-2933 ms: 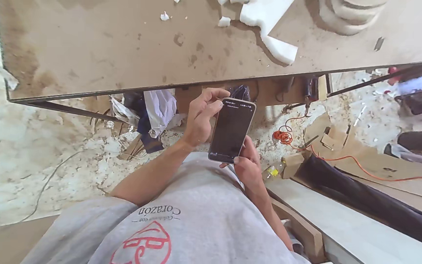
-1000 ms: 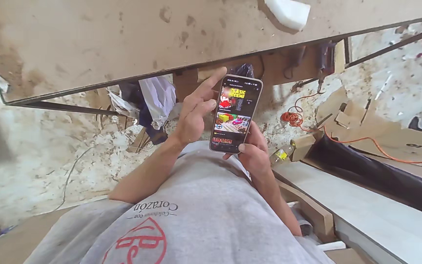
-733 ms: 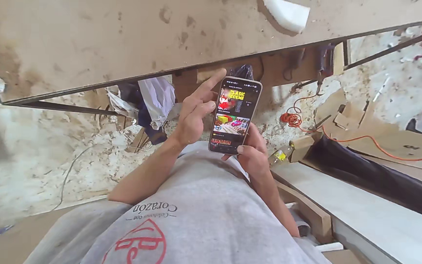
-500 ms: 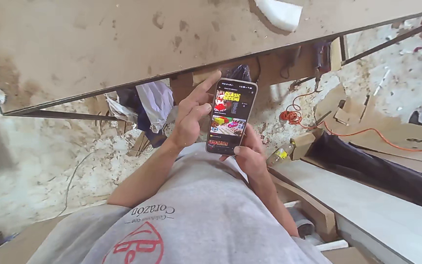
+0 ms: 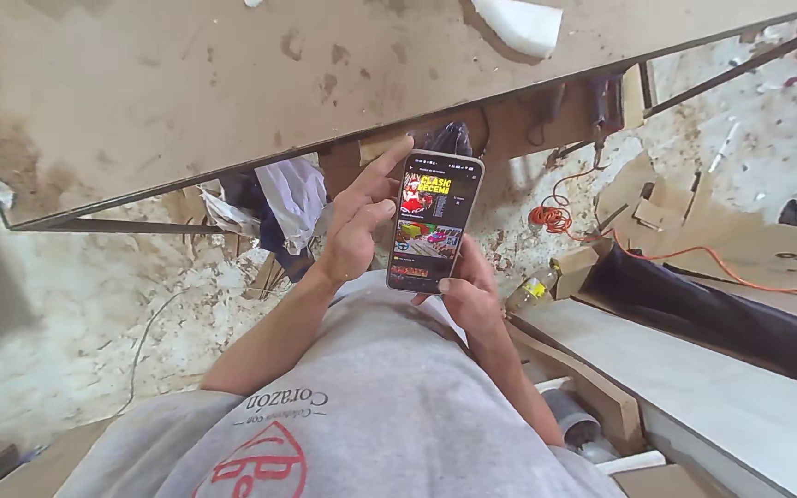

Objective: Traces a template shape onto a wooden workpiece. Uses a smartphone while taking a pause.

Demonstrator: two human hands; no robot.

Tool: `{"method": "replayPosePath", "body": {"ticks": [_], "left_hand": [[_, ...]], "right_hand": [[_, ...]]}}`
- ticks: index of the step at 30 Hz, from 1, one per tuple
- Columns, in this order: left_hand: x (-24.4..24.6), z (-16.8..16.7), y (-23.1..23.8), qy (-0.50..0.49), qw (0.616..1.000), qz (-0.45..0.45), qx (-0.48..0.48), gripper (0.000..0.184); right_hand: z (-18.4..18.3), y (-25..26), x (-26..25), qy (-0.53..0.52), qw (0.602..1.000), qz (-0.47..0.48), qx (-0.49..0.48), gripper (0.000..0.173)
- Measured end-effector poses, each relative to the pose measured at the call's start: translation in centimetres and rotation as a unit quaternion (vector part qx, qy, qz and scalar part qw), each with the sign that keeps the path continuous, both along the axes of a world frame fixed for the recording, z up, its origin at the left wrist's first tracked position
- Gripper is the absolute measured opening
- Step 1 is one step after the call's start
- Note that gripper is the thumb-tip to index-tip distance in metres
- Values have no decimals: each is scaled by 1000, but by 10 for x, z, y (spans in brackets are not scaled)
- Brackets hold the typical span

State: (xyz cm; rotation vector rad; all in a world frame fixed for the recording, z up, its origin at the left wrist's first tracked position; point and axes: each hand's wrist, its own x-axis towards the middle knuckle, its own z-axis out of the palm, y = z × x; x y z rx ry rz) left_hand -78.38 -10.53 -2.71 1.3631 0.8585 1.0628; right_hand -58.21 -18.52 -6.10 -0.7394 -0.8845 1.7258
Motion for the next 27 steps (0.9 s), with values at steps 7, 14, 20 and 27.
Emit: {"method": "replayPosePath", "body": {"ticks": [7, 14, 20, 27], "left_hand": [[0, 0, -2, -8, 1000, -2, 2, 65], [1, 0, -5, -20, 1000, -5, 0, 65], [4, 1, -7, -21, 1000, -3, 3, 65], [7, 1, -7, -25, 1000, -1, 2, 65]], "right_hand": [[2, -2, 0, -10, 1000, 2, -4, 54], [3, -4, 2, -14, 1000, 6, -4, 54], [4, -5, 5, -14, 1000, 11, -2, 55], [5, -5, 9, -18, 1000, 12, 1, 54]]}}
